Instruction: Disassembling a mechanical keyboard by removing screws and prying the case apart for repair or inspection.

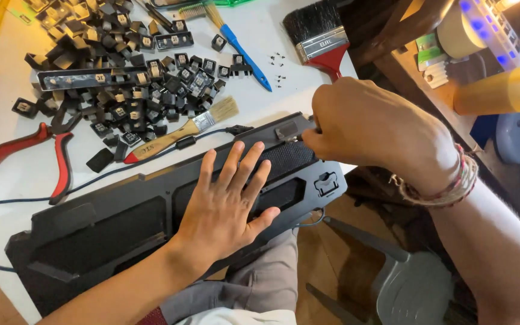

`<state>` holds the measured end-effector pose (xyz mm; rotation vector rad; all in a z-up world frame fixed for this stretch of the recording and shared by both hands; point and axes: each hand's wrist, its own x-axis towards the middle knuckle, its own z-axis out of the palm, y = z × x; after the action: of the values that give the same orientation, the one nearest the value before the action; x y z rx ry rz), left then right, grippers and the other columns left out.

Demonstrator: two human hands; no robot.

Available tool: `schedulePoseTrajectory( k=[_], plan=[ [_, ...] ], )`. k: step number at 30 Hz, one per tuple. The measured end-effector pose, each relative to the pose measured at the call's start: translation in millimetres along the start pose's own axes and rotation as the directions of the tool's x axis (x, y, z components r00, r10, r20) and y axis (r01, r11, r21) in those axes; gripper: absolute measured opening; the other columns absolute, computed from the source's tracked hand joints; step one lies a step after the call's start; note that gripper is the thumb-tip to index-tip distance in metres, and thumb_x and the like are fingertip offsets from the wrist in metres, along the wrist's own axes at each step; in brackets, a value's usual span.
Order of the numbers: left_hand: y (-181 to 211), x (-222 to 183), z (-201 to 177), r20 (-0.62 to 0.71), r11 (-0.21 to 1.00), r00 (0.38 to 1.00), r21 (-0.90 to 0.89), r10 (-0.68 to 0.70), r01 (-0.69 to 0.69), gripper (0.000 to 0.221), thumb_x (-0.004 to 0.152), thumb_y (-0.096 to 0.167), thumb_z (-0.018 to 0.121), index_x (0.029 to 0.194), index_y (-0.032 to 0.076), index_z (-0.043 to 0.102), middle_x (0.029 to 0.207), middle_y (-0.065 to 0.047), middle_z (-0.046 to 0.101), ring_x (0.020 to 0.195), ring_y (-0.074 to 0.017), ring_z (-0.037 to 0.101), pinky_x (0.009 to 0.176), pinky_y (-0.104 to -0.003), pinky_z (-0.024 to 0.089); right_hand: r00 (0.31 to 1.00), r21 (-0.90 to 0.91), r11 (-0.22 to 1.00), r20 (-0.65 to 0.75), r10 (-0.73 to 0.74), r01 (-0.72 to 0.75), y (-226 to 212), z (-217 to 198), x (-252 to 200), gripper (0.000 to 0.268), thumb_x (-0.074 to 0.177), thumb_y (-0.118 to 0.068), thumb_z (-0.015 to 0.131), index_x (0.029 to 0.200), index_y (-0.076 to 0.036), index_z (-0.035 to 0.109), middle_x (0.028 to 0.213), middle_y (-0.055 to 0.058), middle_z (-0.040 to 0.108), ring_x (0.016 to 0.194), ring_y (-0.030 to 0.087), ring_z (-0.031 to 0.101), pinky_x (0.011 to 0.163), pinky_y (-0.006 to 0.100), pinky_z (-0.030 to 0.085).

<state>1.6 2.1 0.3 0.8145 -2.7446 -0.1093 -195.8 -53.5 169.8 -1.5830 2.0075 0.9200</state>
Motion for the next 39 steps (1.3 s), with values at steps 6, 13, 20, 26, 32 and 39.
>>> schedulePoseTrajectory(
  k=[6, 13, 20, 26, 32, 39],
  plan=[
    [-2.5, 1.3, 1.2, -0.005, 0.999, 1.0, -0.034, 0.005, -0.005, 0.075, 0.098, 0.07, 0.037, 0.15, 0.018, 0.047, 0.165, -0.009, 0.031, 0.15, -0.0307, 0.031, 0.117, -0.057, 0.029, 0.993, -0.105, 0.989, -0.044, -0.113, 0.108, 2.1, 1.1, 3.8, 0.051, 0.092, -0.031, 0.057, 0.056, -0.002, 0.035, 0.048, 0.011, 0.04, 0.048, 0.026, 0.038, 0.051, 0.043, 0.036],
    [-3.4, 0.8, 0.1, -0.026, 0.999, 1.0, -0.052, 0.0, -0.001, 0.073, 0.098, 0.07, 0.04, 0.148, 0.017, 0.048, 0.164, -0.01, 0.033, 0.149, -0.0303, 0.033, 0.117, -0.057, 0.03, 0.94, -0.199, 0.942, -0.159, -0.302, 0.269, 8.0, 15.2, 7.9, 0.037, 0.087, -0.023, 0.059, 0.057, -0.005, 0.048, 0.05, 0.013, 0.048, 0.05, 0.031, 0.046, 0.055, 0.044, 0.041],
    [-4.4, 1.5, -1.7, -0.05, 0.996, 0.999, -0.091, -0.001, -0.003, 0.071, 0.097, 0.068, 0.045, 0.145, 0.016, 0.05, 0.163, -0.01, 0.035, 0.148, -0.0306, 0.035, 0.116, -0.057, 0.031, 0.875, -0.26, 0.876, -0.165, -0.454, 0.406, 11.1, 25.1, 12.8, 0.021, 0.063, 0.007, 0.052, 0.064, -0.012, 0.044, 0.064, 0.003, 0.047, 0.056, 0.026, 0.047, 0.055, 0.041, 0.035],
    [-4.8, 1.2, -2.2, -0.059, 0.997, 0.998, -0.072, 0.004, -0.008, 0.07, 0.098, 0.068, 0.043, 0.145, 0.017, 0.051, 0.163, -0.01, 0.036, 0.148, -0.0301, 0.036, 0.116, -0.057, 0.032, 0.964, -0.115, 0.964, -0.093, -0.249, 0.238, -9.1, 3.4, -8.6, 0.031, 0.09, -0.033, 0.053, 0.076, -0.005, 0.049, 0.066, 0.011, 0.057, 0.058, 0.032, 0.054, 0.06, 0.046, 0.044],
    [-5.2, 1.0, -1.8, -0.053, 0.996, 0.999, -0.088, 0.005, -0.01, 0.07, 0.099, 0.067, 0.042, 0.145, 0.016, 0.052, 0.163, -0.01, 0.036, 0.148, -0.0307, 0.035, 0.116, -0.057, 0.031, 0.845, -0.632, 0.673, -0.054, -0.533, 0.384, 12.2, 37.2, 18.7, 0.047, 0.1, -0.01, 0.052, 0.055, -0.015, 0.042, 0.049, -0.002, 0.036, 0.046, 0.016, 0.032, 0.044, 0.035, 0.032],
    [-5.2, 0.7, -0.7, -0.054, 0.997, 0.999, -0.077, 0.005, -0.009, 0.07, 0.098, 0.068, 0.043, 0.145, 0.017, 0.052, 0.164, -0.01, 0.035, 0.148, -0.0304, 0.035, 0.116, -0.057, 0.031, 0.861, -0.421, 0.83, -0.186, -0.473, 0.365, -2.7, 22.3, 18.0, 0.029, 0.053, 0.008, 0.052, 0.059, -0.015, 0.035, 0.052, -0.001, 0.035, 0.048, 0.016, 0.035, 0.046, 0.033, 0.03]
  ],
)
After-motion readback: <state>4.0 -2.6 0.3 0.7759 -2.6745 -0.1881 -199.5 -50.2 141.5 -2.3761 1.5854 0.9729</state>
